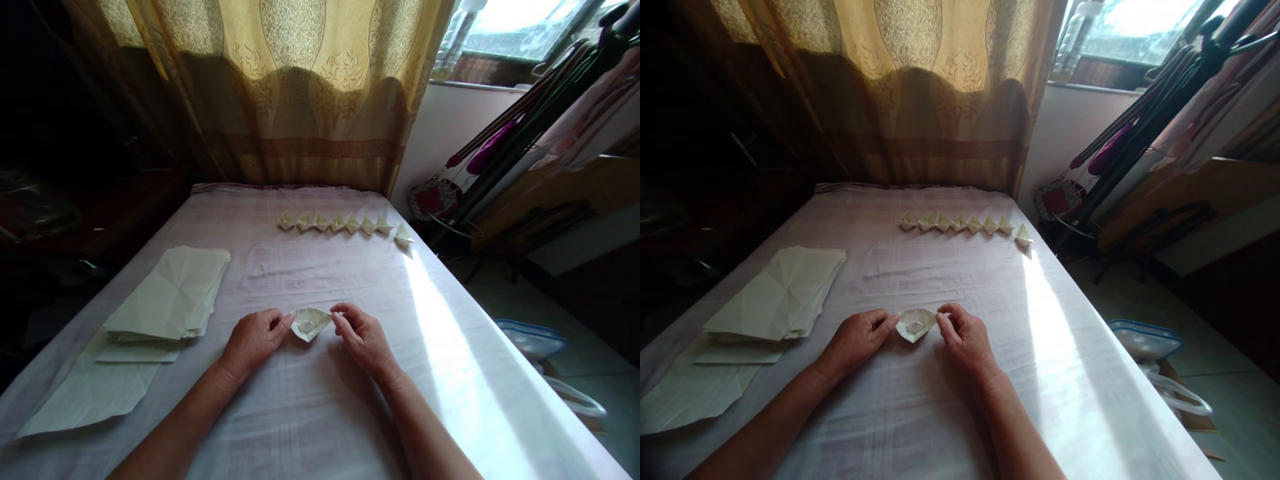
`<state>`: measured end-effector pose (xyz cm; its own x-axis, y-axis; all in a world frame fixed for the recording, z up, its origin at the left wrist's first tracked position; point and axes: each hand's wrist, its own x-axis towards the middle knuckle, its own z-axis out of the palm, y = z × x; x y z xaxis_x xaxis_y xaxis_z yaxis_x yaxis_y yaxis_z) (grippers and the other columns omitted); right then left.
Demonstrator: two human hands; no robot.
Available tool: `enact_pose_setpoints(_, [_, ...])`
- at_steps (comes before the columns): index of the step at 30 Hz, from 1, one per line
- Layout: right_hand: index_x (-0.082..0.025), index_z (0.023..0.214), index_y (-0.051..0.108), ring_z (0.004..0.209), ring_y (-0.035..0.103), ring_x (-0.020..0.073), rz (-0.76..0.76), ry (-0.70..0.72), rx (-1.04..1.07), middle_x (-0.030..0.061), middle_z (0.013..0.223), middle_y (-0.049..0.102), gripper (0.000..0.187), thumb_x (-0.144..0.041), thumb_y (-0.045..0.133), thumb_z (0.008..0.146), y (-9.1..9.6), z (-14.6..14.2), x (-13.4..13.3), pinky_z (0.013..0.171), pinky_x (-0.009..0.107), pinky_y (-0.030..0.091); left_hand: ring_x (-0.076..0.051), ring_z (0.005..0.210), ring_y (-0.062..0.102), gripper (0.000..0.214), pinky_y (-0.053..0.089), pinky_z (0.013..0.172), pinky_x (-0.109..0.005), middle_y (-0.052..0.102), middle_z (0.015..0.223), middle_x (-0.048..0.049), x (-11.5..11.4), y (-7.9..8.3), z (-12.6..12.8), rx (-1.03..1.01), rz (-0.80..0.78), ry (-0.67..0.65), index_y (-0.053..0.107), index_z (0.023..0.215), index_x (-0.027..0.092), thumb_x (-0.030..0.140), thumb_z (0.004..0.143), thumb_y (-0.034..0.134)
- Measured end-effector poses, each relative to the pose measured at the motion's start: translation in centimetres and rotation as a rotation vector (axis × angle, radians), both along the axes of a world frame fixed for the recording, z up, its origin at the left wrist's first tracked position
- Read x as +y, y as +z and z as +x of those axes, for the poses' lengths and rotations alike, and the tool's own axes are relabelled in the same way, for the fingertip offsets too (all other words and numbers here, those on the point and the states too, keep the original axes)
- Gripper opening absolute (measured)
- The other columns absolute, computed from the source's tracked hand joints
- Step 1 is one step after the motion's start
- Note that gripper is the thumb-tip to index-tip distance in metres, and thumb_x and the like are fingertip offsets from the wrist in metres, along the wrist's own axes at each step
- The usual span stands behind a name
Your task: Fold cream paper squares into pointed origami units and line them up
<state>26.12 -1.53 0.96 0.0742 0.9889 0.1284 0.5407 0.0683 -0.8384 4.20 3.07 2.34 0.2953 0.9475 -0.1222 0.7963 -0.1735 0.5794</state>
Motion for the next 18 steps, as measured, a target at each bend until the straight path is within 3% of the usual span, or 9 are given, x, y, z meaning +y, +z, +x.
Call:
enact_pose_setpoints(6, [-0.023,0.109,0.066,0.062,0.054,0.0102,0.117,0.196,-0.101,-0.0003,0.082,0.066,0.027,-0.026,0.050,0.088,-0.6,1.5,-0.1,0.060,0.022,0.043,-0.014,0.052,0.050,0.050,0.036,0.052,-0.023,0.055,0.053,0.0020,1.3,-1.5,-1.1,-0.187,0.014,0.075,0.058,0.063,0.020,0.058,0.086,0.037])
enact_pose_setpoints(9, [-0.025,0.108,0.066,0.069,0.058,0.0113,0.145,0.235,-0.192,0.0016,0.093,0.066,0.025,-0.022,0.052,0.088,-1.1,1.7,0.1,0.064,0.023,0.046,-0.014,0.057,0.055,0.039,0.042,0.056,-0.023,0.062,0.066,0.0005,1.4,-1.6,-1.5,-0.252,0.066,0.073,0.063,0.077,0.019,0.050,0.087,0.041])
enact_pose_setpoints(12, [-0.025,0.106,0.065,0.069,0.059,0.0116,0.151,0.231,-0.229,0.0020,0.096,0.066,0.022,-0.020,0.054,0.087,-1.4,1.4,0.2,0.065,0.024,0.047,-0.014,0.075,0.060,0.025,0.047,0.066,-0.022,0.065,0.092,-0.0029,1.0,-1.3,-1.7,-0.360,0.225,-0.130,0.067,0.098,0.021,0.029,0.084,0.048])
enact_pose_setpoints(14, [-0.024,0.103,0.066,0.070,0.060,0.0119,0.162,0.229,-0.240,0.0020,0.094,0.067,0.020,-0.018,0.054,0.087,-1.5,1.0,0.2,0.064,0.023,0.047,-0.014,0.086,0.061,0.034,0.049,0.074,-0.022,0.063,0.105,-0.0036,0.6,-1.2,-1.9,-0.348,0.320,-0.299,0.068,0.105,0.024,0.013,0.080,0.047])
enact_pose_setpoints(18, [-0.023,0.095,0.067,0.073,0.062,0.0130,0.202,0.235,-0.266,0.0019,0.089,0.068,0.015,-0.017,0.056,0.087,-1.5,0.5,0.2,0.066,0.023,0.047,-0.017,0.099,0.061,0.039,0.050,0.085,-0.027,0.059,0.117,-0.0036,0.4,-1.6,-2.1,-0.122,0.407,-0.352,0.068,0.105,0.026,0.005,0.077,0.052])
